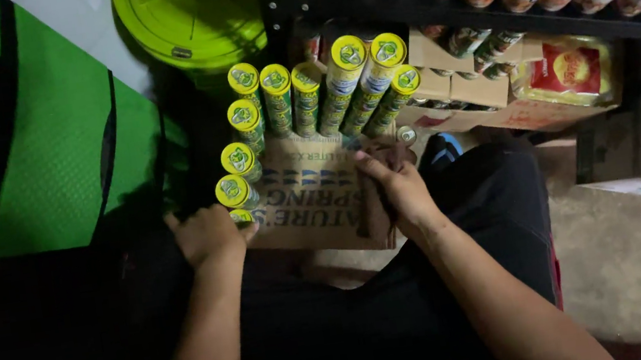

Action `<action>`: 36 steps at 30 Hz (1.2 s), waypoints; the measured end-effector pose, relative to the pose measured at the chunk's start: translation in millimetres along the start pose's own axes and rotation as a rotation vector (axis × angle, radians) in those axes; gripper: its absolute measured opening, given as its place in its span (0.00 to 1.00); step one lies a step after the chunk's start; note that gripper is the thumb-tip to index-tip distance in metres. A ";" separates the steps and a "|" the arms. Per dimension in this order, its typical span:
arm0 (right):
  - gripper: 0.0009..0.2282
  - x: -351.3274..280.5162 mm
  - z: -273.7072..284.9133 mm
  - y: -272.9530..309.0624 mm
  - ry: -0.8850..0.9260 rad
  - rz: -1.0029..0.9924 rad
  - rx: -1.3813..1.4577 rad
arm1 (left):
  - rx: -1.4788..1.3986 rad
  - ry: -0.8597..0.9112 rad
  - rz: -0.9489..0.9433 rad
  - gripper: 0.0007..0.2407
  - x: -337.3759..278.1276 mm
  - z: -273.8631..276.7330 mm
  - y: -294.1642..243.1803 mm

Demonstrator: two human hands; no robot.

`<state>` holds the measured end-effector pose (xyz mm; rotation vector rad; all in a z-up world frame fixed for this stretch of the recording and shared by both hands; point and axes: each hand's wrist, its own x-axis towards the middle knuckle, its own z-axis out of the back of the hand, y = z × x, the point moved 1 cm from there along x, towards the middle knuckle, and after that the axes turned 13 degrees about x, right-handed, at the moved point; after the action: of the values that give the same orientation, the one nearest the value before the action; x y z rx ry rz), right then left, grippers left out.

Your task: Stocking and organizing canned food items on a storage shelf.

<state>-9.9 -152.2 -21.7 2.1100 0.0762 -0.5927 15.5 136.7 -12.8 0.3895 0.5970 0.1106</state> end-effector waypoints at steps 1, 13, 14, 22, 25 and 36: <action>0.16 -0.8 -1.9 0.7 0.023 0.040 -0.045 | 0.035 -0.025 0.009 0.27 3.1 -3.0 -1.3; 0.25 2.1 13.8 -14.7 0.026 -0.160 0.049 | -0.076 -0.100 0.032 0.25 -38.3 6.7 6.8; 0.25 5.3 18.1 -15.0 0.025 -0.153 0.052 | -0.075 -0.107 0.029 0.25 -56.4 19.3 9.4; 0.19 -19.6 12.5 9.3 0.108 -0.288 0.055 | -0.726 -0.138 -0.391 0.22 -118.9 57.8 -7.8; 0.17 -26.3 1.8 25.5 0.239 -0.160 0.107 | -1.504 0.022 -0.952 0.24 -86.5 42.7 -54.0; 0.13 -70.2 -16.9 34.7 0.369 0.668 -0.660 | -2.239 0.550 -0.364 0.22 -8.5 -14.1 -186.4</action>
<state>-55.9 -147.2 43.8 1.4406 -0.1979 0.2124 -1.4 -32.3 -91.4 -1.9614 0.7244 0.4540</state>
